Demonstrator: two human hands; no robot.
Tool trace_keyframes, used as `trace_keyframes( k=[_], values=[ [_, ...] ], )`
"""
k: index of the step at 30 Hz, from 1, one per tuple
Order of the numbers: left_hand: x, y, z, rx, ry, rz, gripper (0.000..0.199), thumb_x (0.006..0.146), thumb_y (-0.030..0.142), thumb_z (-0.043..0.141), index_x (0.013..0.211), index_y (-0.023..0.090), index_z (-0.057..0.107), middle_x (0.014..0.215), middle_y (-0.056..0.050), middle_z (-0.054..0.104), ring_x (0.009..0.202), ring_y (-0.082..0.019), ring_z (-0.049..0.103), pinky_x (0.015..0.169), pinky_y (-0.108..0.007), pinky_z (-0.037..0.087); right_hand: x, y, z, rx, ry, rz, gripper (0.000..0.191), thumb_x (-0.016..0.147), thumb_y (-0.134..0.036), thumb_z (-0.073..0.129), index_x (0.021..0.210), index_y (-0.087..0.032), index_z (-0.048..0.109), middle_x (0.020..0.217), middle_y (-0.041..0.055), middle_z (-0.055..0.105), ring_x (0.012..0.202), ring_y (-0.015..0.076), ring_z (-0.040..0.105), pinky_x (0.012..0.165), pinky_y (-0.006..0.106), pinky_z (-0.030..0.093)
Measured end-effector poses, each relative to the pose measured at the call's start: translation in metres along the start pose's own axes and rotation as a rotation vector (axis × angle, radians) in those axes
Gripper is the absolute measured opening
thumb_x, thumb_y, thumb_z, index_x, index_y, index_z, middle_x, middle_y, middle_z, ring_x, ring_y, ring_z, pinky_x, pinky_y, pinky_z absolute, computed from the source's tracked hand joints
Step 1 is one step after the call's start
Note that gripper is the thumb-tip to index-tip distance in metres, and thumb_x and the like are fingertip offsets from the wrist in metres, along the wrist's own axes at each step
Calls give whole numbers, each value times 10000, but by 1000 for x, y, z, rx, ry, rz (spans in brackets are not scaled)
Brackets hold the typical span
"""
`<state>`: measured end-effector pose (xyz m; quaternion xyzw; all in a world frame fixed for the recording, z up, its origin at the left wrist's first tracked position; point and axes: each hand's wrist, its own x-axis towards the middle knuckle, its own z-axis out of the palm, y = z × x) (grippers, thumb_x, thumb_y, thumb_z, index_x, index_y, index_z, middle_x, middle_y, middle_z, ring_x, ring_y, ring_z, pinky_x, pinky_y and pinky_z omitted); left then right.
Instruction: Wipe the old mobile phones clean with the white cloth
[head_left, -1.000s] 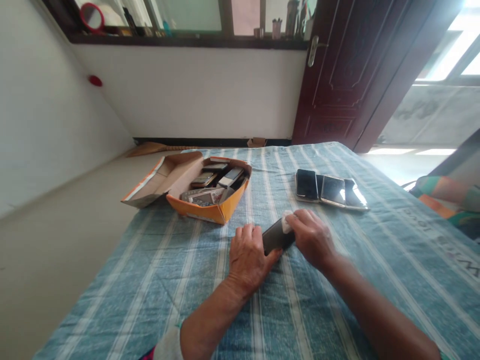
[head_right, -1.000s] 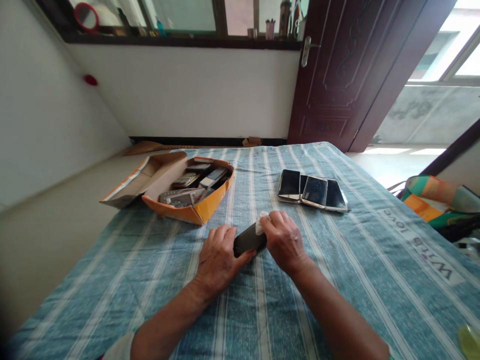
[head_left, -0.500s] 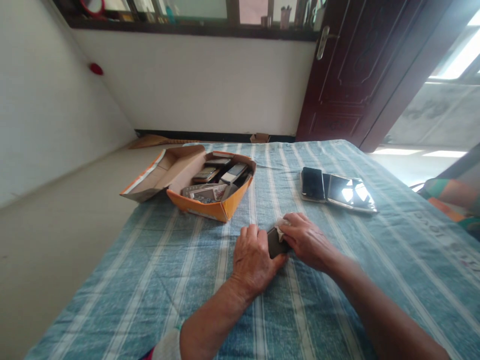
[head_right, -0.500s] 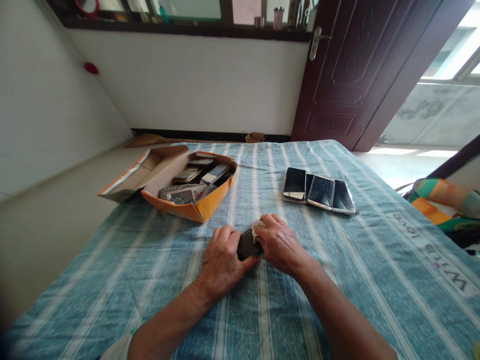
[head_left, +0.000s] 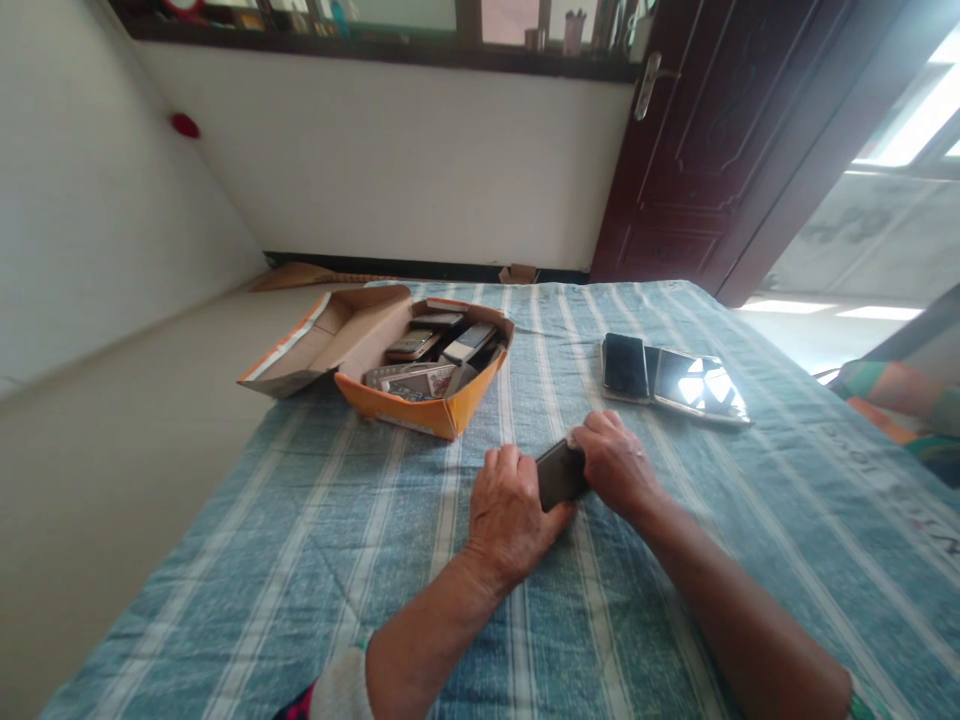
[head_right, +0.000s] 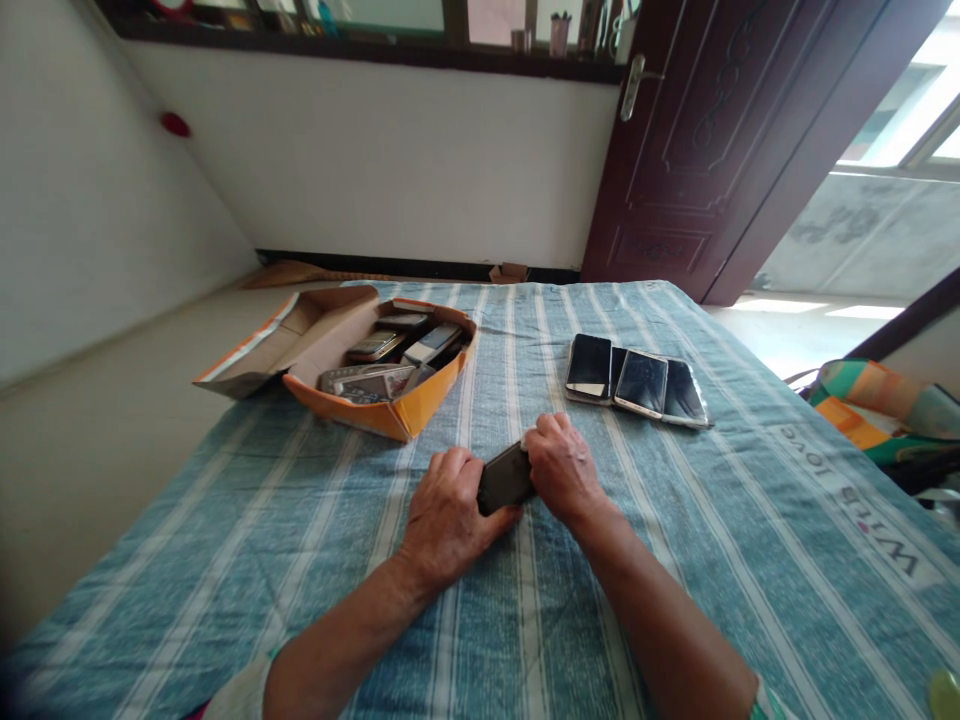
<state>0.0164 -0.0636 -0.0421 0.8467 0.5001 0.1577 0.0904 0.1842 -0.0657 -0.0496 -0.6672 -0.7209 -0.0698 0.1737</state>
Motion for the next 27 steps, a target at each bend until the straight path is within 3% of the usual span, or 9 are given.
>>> trace_keyframes(
  k=[3, 11, 17, 22, 27],
  values=[
    [1, 0, 1, 0, 8, 7, 382, 683, 443, 762, 875, 161, 588, 961, -87, 576, 947, -276, 517, 835, -399, 456, -1, -1, 0, -14, 2, -11, 237, 777, -1, 489, 690, -190, 603, 804, 70, 563, 810, 213, 468, 643, 301, 342],
    [0, 0, -2, -4, -5, 39, 280, 795, 428, 646, 815, 159, 573, 915, -102, 575, 882, -266, 526, 791, -394, 454, -4, -30, -1, 81, -36, -232, 227, 854, -61, 539, 663, -165, 606, 767, 55, 564, 757, 181, 455, 659, 292, 347],
    [1, 1, -1, 4, -2, 11, 361, 709, 441, 744, 851, 152, 581, 952, -96, 578, 935, -279, 516, 822, -399, 456, -1, -7, -6, 153, -76, -121, 238, 863, -47, 483, 775, -179, 659, 838, 53, 584, 842, 189, 491, 701, 277, 386],
    [1, -1, 2, 18, 6, 23, 380, 696, 468, 748, 868, 171, 585, 950, -75, 568, 937, -268, 516, 831, -400, 454, -3, 3, -13, 306, -69, -82, 199, 865, -115, 537, 819, -210, 705, 1148, 76, 608, 1074, 217, 513, 880, 342, 426],
    [1, -2, 4, 23, 25, 42, 350, 727, 473, 715, 843, 169, 585, 923, -84, 566, 921, -272, 517, 807, -401, 457, -5, -3, -11, 414, -67, -137, 201, 859, -85, 550, 762, -193, 689, 936, 54, 652, 954, 181, 549, 846, 297, 443]
  ],
)
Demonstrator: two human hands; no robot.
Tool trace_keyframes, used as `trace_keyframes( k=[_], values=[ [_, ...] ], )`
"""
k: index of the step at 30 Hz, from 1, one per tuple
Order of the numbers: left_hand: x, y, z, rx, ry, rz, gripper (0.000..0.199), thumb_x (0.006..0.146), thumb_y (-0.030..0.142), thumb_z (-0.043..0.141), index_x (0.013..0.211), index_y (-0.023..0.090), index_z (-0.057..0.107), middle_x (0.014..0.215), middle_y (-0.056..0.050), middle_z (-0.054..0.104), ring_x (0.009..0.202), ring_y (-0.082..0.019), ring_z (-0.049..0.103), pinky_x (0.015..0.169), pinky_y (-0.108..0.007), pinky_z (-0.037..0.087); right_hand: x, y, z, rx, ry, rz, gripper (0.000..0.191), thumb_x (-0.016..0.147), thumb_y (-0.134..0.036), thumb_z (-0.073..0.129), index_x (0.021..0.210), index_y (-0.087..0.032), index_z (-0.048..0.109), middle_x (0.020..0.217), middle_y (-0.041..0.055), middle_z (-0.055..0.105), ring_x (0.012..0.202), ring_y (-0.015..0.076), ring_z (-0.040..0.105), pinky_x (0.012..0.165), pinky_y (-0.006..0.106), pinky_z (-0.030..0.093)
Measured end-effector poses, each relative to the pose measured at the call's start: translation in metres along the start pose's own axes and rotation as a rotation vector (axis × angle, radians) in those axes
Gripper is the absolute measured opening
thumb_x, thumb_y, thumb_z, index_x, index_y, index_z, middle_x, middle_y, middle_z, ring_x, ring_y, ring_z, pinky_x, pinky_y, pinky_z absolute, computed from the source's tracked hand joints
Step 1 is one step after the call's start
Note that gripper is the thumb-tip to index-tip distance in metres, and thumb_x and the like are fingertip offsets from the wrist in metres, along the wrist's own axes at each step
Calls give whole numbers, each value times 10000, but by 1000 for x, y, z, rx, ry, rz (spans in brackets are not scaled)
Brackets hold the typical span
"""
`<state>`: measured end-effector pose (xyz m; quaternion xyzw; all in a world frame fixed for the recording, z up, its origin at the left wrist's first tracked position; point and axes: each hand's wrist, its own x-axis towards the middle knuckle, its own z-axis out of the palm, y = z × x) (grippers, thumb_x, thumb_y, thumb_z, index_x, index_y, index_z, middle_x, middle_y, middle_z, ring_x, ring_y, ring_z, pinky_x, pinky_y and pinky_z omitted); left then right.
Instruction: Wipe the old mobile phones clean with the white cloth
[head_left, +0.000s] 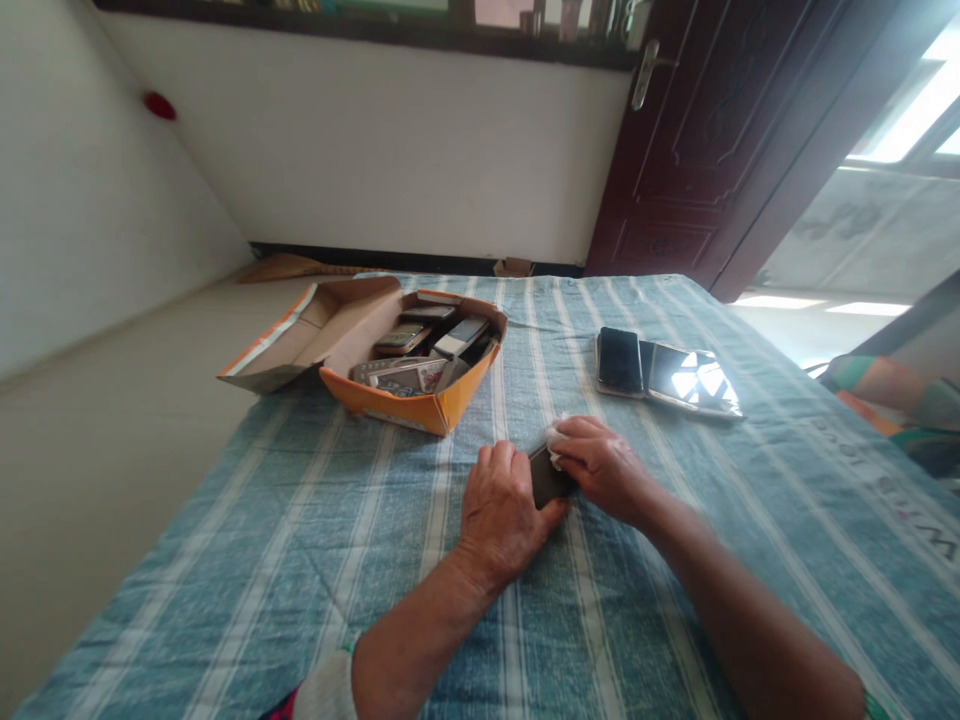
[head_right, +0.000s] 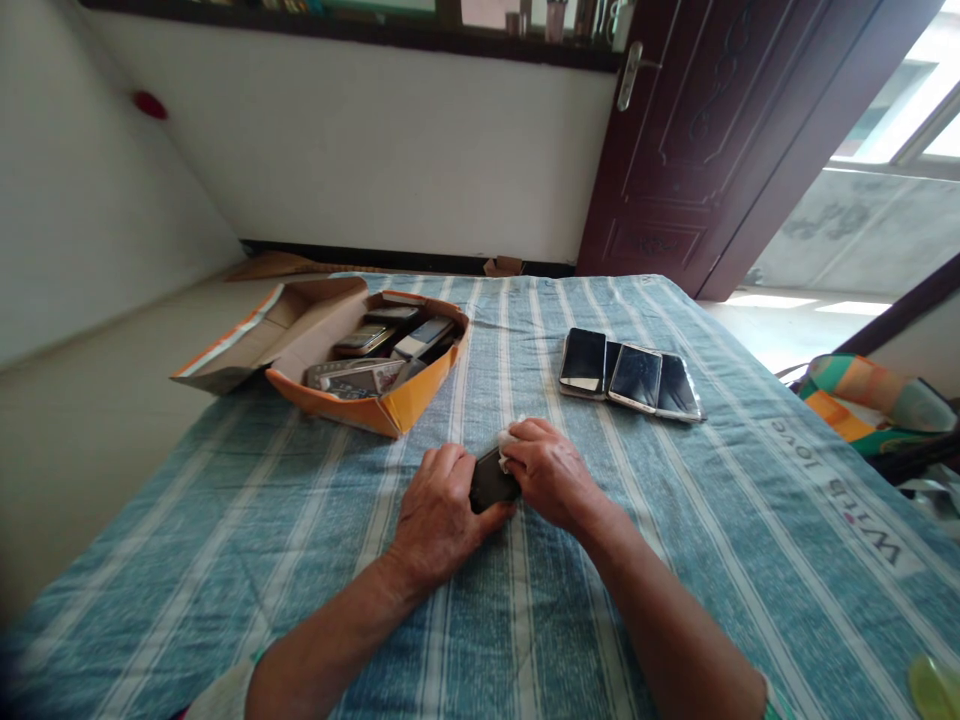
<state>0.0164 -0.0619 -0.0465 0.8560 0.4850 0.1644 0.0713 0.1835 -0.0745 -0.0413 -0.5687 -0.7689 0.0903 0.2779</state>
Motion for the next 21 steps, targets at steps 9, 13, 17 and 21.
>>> trace_keyframes(
  k=[9, 13, 17, 21],
  values=[
    [0, -1, 0, -6, 20, 12, 342, 749, 490, 687, 823, 176, 574, 911, -86, 567, 904, -272, 519, 787, -401, 460, 2, 1, 10, -118, 89, 100, 347, 812, -29, 458, 1032, -183, 677, 850, 47, 604, 849, 192, 527, 733, 280, 416],
    [0, -1, -1, -5, 23, 18, 332, 736, 481, 707, 814, 190, 568, 906, -72, 562, 897, -263, 518, 779, -396, 459, 5, -2, 7, -230, 1, 95, 261, 852, -67, 459, 743, -189, 663, 787, 46, 571, 800, 185, 506, 665, 270, 373],
    [0, 0, -1, -10, 33, 24, 327, 723, 463, 725, 808, 192, 564, 898, -64, 558, 897, -260, 519, 788, -404, 458, 7, -2, 7, -354, -10, 100, 232, 840, -59, 479, 719, -179, 637, 792, 58, 569, 782, 188, 483, 611, 282, 321],
    [1, 1, -2, -6, 23, 13, 355, 679, 437, 774, 816, 182, 569, 904, -65, 558, 919, -268, 523, 802, -403, 462, 11, 7, 8, -402, 31, 147, 236, 836, -56, 473, 705, -183, 624, 806, 67, 569, 770, 192, 467, 587, 289, 295]
  ],
)
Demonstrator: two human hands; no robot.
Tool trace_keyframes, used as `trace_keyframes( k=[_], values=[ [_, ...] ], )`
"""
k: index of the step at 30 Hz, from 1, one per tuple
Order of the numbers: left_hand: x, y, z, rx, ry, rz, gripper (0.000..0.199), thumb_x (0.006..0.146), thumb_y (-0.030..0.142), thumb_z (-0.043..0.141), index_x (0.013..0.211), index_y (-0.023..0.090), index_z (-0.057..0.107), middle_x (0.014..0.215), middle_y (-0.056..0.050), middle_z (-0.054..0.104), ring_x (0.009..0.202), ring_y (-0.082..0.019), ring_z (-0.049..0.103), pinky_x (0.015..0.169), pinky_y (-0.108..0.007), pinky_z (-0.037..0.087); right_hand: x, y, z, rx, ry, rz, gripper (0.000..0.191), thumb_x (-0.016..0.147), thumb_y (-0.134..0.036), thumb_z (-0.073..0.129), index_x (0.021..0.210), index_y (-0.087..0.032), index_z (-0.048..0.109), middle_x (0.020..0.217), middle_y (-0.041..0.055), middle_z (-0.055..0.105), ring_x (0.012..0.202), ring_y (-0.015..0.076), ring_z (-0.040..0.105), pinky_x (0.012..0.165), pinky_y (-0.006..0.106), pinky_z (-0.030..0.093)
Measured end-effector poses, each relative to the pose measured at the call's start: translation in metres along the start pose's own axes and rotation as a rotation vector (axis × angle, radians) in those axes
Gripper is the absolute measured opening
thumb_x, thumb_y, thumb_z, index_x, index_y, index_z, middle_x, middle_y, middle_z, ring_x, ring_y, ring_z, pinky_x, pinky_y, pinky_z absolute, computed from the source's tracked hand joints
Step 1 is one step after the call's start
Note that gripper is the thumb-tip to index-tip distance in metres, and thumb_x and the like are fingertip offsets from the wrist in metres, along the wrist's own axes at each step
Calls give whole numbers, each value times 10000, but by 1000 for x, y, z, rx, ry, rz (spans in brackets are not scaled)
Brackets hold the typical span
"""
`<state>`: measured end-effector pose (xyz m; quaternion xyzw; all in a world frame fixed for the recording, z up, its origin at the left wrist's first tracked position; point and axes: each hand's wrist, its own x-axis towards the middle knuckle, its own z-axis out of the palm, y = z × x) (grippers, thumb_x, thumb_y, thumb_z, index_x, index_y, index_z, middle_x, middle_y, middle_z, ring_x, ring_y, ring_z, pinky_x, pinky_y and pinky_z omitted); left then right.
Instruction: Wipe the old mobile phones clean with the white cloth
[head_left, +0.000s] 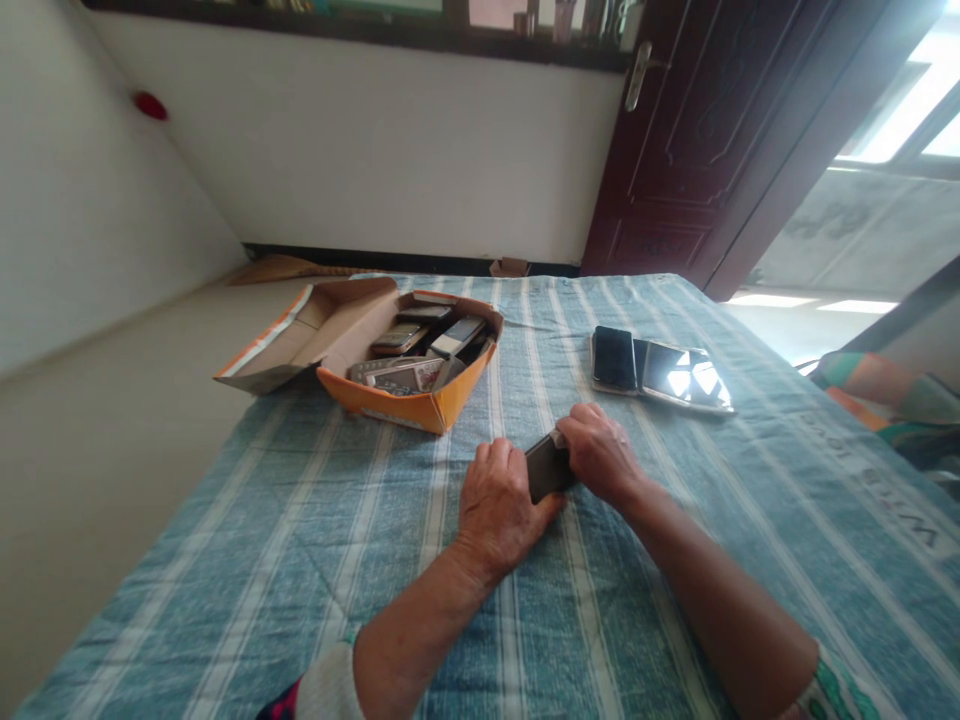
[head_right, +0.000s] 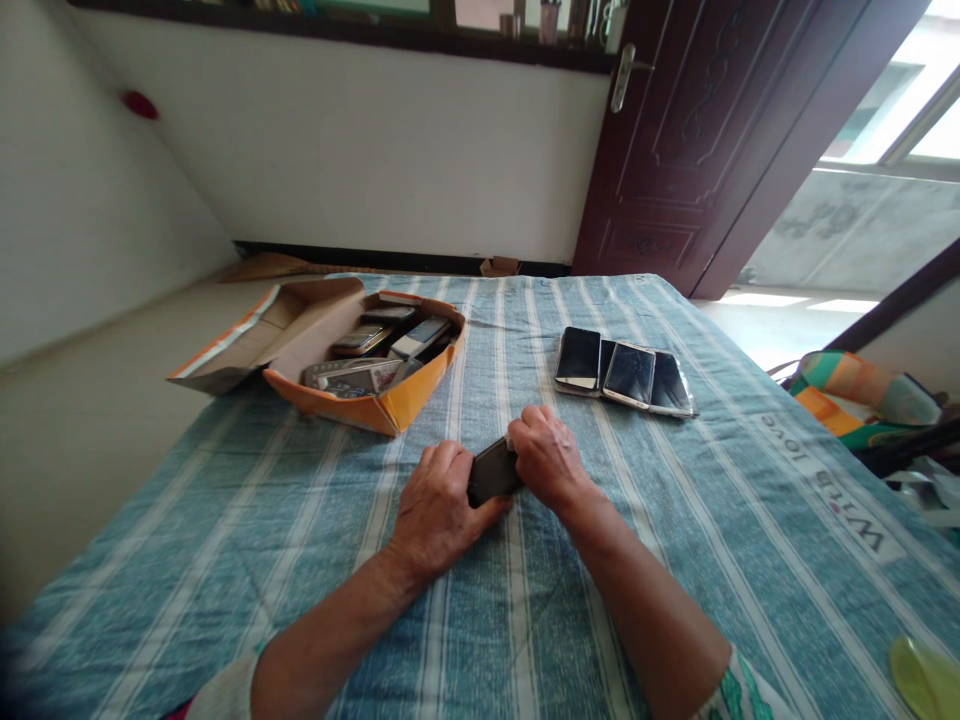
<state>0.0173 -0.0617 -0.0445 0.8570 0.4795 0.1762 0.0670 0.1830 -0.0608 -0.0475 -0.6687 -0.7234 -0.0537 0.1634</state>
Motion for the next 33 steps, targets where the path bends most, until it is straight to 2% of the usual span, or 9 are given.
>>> trace_keyframes(
  k=[7, 12, 14, 18, 22, 25, 27, 29, 33],
  values=[
    [1, 0, -1, -6, -9, -5, 369, 695, 447, 763, 838, 166, 570, 929, -79, 565, 933, -277, 523, 814, -410, 465, 2, 1, -1, -18, 69, 68, 238, 840, -65, 483, 690, -186, 623, 790, 62, 567, 763, 188, 478, 591, 289, 300],
    [0, -1, -1, -40, -31, 20, 301, 771, 446, 685, 807, 175, 557, 901, -79, 564, 886, -259, 526, 785, -397, 462, -1, -22, -4, 56, -29, -163, 238, 859, -77, 488, 693, -186, 620, 773, 42, 567, 761, 172, 492, 610, 277, 321],
    [0, -1, -1, -31, -25, 8, 269, 762, 407, 696, 802, 180, 555, 898, -75, 565, 885, -258, 523, 789, -395, 461, -1, -26, -3, 34, -64, -189, 221, 838, -69, 504, 686, -181, 619, 773, 50, 569, 758, 177, 489, 600, 282, 316],
    [0, 1, 0, 5, -22, -1, 319, 728, 419, 732, 828, 165, 568, 914, -85, 569, 911, -274, 518, 803, -403, 463, 1, -16, 2, -16, -38, -131, 218, 820, -55, 496, 699, -182, 626, 791, 61, 569, 781, 187, 488, 607, 286, 321],
    [0, 2, 1, 5, -11, 6, 349, 706, 407, 756, 853, 141, 584, 930, -93, 574, 918, -277, 513, 821, -407, 463, 1, 10, 2, -70, 7, 24, 228, 803, -34, 502, 677, -177, 627, 797, 72, 572, 785, 195, 490, 597, 293, 310],
    [0, 1, 2, 2, -1, 13, 358, 708, 421, 752, 850, 137, 587, 924, -97, 577, 912, -283, 510, 819, -417, 464, -2, 22, -2, -28, 108, 97, 244, 852, -76, 501, 674, -171, 639, 767, 70, 566, 773, 194, 496, 623, 294, 333],
    [-1, 0, 3, 1, 4, 23, 382, 717, 460, 738, 849, 136, 585, 916, -103, 575, 905, -290, 510, 805, -429, 465, -4, 18, -5, 37, 195, 44, 257, 898, -121, 485, 710, -171, 654, 774, 67, 565, 792, 192, 501, 655, 290, 356],
    [-1, 0, 3, -10, 10, 36, 393, 735, 490, 714, 847, 136, 582, 908, -106, 571, 893, -290, 512, 787, -429, 466, -5, 6, -5, 84, 212, -60, 272, 920, -129, 466, 730, -175, 656, 789, 62, 564, 797, 187, 497, 663, 283, 366],
    [-2, -1, 4, -15, 37, 36, 282, 759, 389, 697, 824, 141, 581, 881, -99, 571, 861, -273, 513, 773, -408, 465, -8, -16, 0, 121, 48, -202, 237, 901, -117, 510, 721, -180, 651, 794, 54, 561, 787, 187, 483, 651, 279, 374]
  ],
)
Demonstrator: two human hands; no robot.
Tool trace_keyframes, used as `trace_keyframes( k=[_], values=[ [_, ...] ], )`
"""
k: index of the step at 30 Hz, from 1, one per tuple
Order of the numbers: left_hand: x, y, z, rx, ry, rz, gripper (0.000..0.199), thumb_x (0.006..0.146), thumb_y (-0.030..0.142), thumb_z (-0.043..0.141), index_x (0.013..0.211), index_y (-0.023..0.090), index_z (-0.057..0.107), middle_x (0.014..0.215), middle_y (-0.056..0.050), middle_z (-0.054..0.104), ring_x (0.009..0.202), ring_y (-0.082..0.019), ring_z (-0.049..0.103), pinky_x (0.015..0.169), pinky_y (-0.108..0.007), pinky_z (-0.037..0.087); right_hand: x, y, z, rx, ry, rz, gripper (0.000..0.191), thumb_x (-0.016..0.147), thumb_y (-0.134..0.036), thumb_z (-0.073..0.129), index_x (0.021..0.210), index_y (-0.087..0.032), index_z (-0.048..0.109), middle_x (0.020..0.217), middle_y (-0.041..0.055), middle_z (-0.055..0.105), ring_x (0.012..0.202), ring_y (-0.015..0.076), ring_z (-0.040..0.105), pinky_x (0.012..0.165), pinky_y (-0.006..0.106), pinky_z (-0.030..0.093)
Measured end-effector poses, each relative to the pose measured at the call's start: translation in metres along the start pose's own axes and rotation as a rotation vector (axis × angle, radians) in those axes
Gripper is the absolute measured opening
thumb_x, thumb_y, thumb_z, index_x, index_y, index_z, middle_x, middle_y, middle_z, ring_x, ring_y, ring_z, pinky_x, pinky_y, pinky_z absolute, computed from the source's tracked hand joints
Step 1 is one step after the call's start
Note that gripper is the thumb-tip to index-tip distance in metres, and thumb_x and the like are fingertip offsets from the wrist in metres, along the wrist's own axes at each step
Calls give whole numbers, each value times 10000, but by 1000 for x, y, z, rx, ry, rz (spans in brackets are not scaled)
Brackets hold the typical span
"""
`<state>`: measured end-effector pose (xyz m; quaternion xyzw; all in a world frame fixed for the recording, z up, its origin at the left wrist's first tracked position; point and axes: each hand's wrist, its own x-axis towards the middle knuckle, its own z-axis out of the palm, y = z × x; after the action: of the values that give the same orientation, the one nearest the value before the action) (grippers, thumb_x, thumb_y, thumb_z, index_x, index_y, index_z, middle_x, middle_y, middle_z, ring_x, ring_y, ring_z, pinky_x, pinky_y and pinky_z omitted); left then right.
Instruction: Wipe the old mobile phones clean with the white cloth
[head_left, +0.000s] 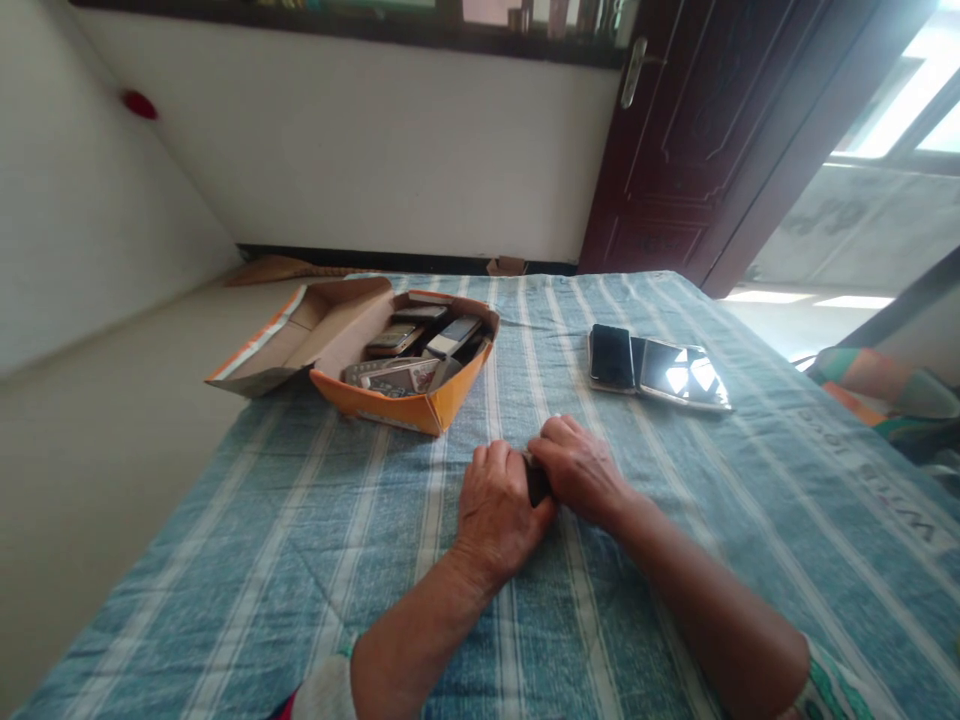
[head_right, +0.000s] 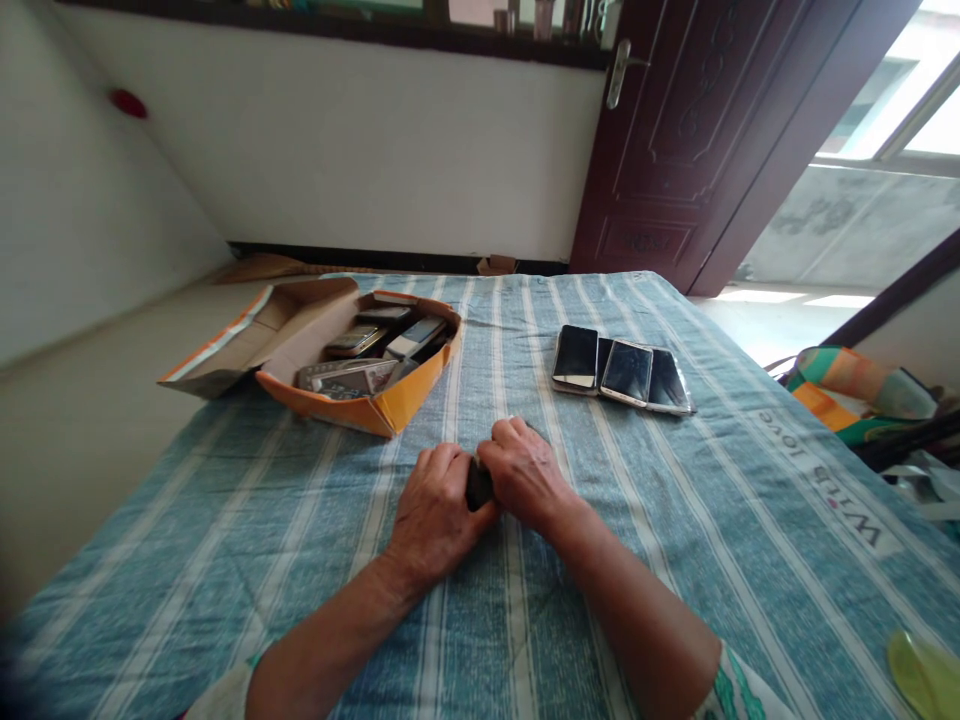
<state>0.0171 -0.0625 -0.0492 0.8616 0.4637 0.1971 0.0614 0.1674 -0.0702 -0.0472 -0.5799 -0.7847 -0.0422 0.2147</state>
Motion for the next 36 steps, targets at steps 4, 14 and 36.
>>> trace_keyframes(
  k=[4, 14, 36],
  values=[
    [0, 1, 0, 3, 11, -3, 302, 732, 389, 721, 841, 144, 582, 898, -104, 576, 871, -280, 508, 778, -414, 466, -8, 3, -1, 88, -30, 58, 181, 884, -122, 544, 870, -191, 710, 980, 92, 589, 927, 217, 499, 779, 316, 417],
    [0, 2, -1, 7, -4, -16, 336, 717, 401, 745, 842, 133, 585, 908, -106, 579, 889, -281, 513, 802, -418, 468, -9, 29, 3, 197, 78, 209, 235, 852, -100, 526, 811, -210, 730, 816, 55, 599, 859, 206, 534, 779, 309, 428],
    [1, 1, -1, 21, 18, -2, 299, 712, 400, 741, 798, 177, 561, 886, -75, 566, 880, -264, 514, 785, -413, 466, 5, 20, 5, 15, -21, 89, 239, 820, -11, 471, 686, -183, 570, 819, 67, 572, 822, 197, 456, 700, 291, 365]
  ],
)
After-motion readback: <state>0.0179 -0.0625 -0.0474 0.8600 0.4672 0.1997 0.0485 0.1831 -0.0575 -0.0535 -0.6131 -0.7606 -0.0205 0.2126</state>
